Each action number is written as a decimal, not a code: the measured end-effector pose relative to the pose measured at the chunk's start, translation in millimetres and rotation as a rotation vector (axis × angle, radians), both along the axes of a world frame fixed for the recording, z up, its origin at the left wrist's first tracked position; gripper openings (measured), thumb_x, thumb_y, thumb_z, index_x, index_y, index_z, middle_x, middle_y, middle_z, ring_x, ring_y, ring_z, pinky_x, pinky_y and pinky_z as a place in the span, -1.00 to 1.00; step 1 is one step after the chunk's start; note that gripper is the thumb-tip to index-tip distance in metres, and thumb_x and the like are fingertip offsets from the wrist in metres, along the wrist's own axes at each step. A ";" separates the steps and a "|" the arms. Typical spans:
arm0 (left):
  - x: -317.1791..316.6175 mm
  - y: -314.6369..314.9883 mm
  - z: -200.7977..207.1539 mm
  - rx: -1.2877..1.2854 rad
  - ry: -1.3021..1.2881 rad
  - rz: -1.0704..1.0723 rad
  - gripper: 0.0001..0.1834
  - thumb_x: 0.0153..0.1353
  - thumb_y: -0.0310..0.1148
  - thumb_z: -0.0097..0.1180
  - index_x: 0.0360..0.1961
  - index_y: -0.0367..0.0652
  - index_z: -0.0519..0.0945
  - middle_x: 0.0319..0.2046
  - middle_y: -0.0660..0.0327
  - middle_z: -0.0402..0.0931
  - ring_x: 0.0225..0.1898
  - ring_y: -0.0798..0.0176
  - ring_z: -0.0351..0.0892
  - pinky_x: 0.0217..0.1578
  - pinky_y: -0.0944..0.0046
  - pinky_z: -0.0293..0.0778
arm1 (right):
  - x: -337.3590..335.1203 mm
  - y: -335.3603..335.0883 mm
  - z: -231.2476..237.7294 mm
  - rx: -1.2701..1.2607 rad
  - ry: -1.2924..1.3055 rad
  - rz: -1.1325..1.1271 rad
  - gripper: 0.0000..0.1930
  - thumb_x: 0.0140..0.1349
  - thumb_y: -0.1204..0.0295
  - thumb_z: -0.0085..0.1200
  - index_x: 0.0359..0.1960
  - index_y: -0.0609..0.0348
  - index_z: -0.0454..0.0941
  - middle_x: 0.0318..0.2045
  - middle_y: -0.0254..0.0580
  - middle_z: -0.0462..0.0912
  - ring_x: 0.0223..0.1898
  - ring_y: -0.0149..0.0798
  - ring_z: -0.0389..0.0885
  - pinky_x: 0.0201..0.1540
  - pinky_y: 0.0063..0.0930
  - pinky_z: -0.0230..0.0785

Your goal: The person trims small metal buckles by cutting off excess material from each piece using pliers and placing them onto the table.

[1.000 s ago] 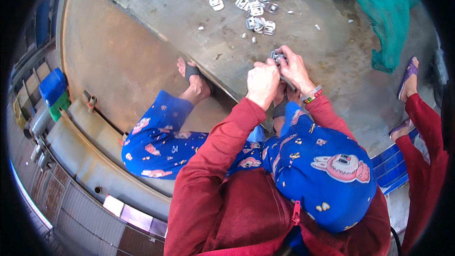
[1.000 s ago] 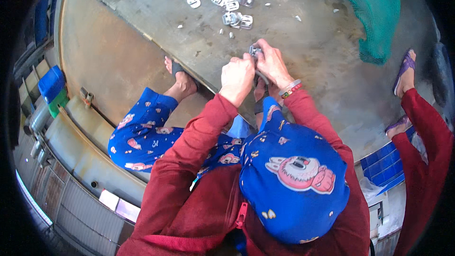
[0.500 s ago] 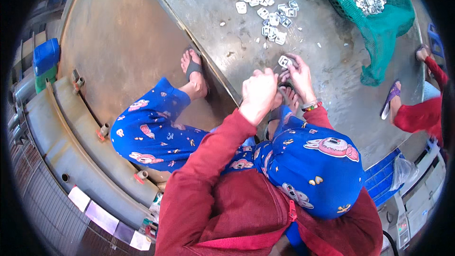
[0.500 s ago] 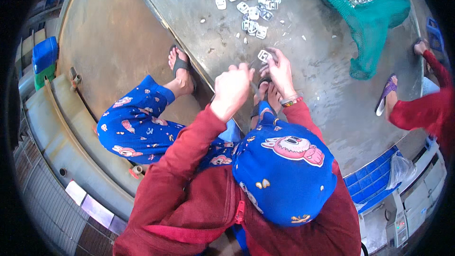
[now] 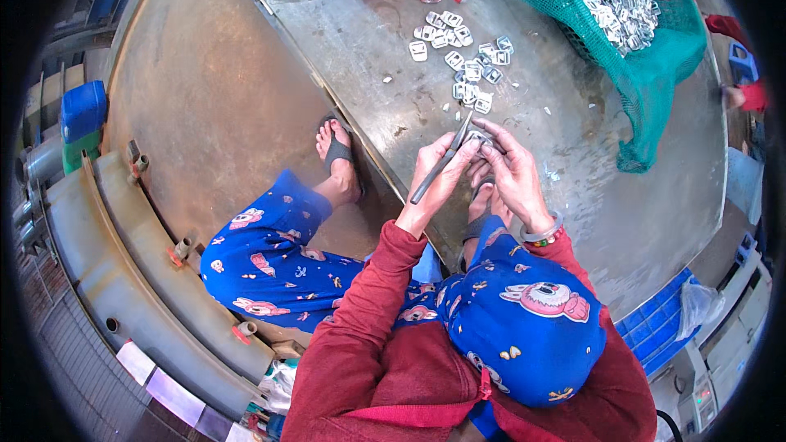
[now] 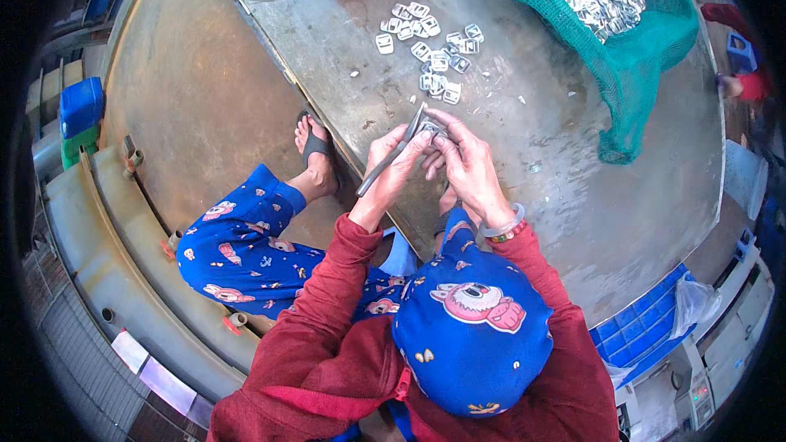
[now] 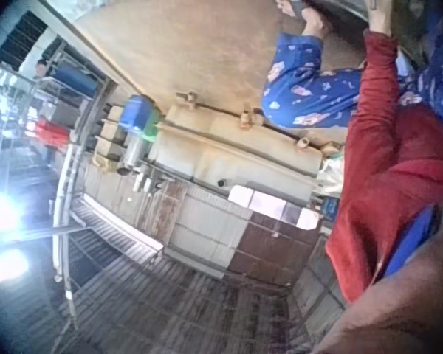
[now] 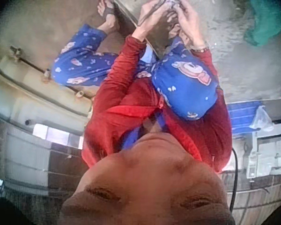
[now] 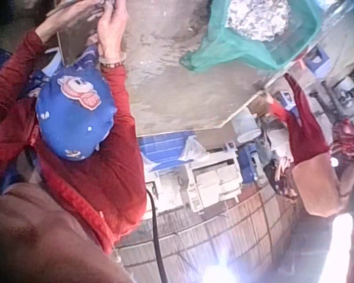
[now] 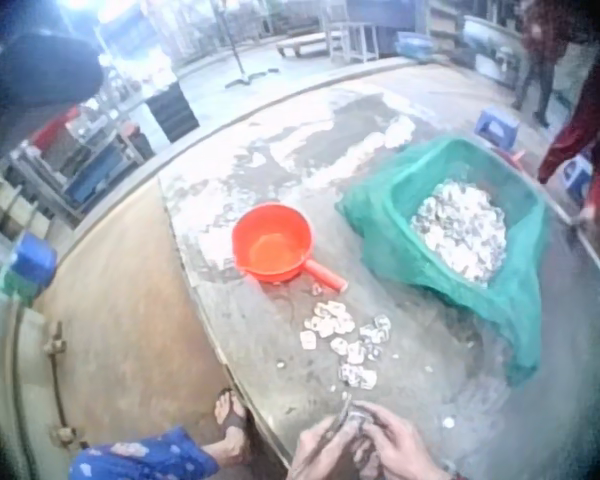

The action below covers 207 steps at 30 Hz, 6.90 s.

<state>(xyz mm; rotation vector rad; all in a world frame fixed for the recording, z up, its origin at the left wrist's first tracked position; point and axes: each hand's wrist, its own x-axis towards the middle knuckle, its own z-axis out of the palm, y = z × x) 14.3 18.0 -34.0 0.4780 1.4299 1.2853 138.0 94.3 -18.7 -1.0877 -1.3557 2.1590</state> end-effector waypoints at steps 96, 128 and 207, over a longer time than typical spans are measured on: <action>62.7 46.8 37.5 0.207 0.619 0.245 -0.75 0.29 -0.31 0.02 -0.15 -0.29 0.47 -0.39 0.10 0.49 -0.41 0.30 0.52 -0.41 0.31 0.43 | 15.7 18.9 25.0 0.841 -0.122 -0.302 -0.80 0.25 0.63 -0.10 -0.14 0.26 0.52 -0.37 -0.12 0.61 -0.52 -0.36 0.54 -0.50 -0.51 0.38; 59.7 52.1 38.8 0.122 0.377 0.194 -0.74 0.29 -0.33 0.02 -0.13 -0.33 0.46 -0.39 0.11 0.48 -0.37 0.26 0.49 -0.37 0.28 0.42 | 14.4 18.3 45.7 0.619 -0.185 -0.338 -0.82 0.25 0.61 -0.09 -0.16 0.29 0.53 -0.34 -0.10 0.62 -0.41 -0.32 0.58 -0.43 -0.51 0.40; 52.2 68.2 50.2 0.214 0.149 0.288 -0.71 0.29 -0.40 0.03 -0.01 -0.32 0.49 -0.32 0.36 0.48 -0.38 0.59 0.33 -0.40 0.56 0.28 | 10.6 48.4 29.1 -0.405 0.471 -0.458 -0.80 0.30 0.47 -0.05 -0.10 0.28 0.47 -0.49 -0.36 0.51 -0.62 -0.62 0.31 -0.61 -0.79 0.17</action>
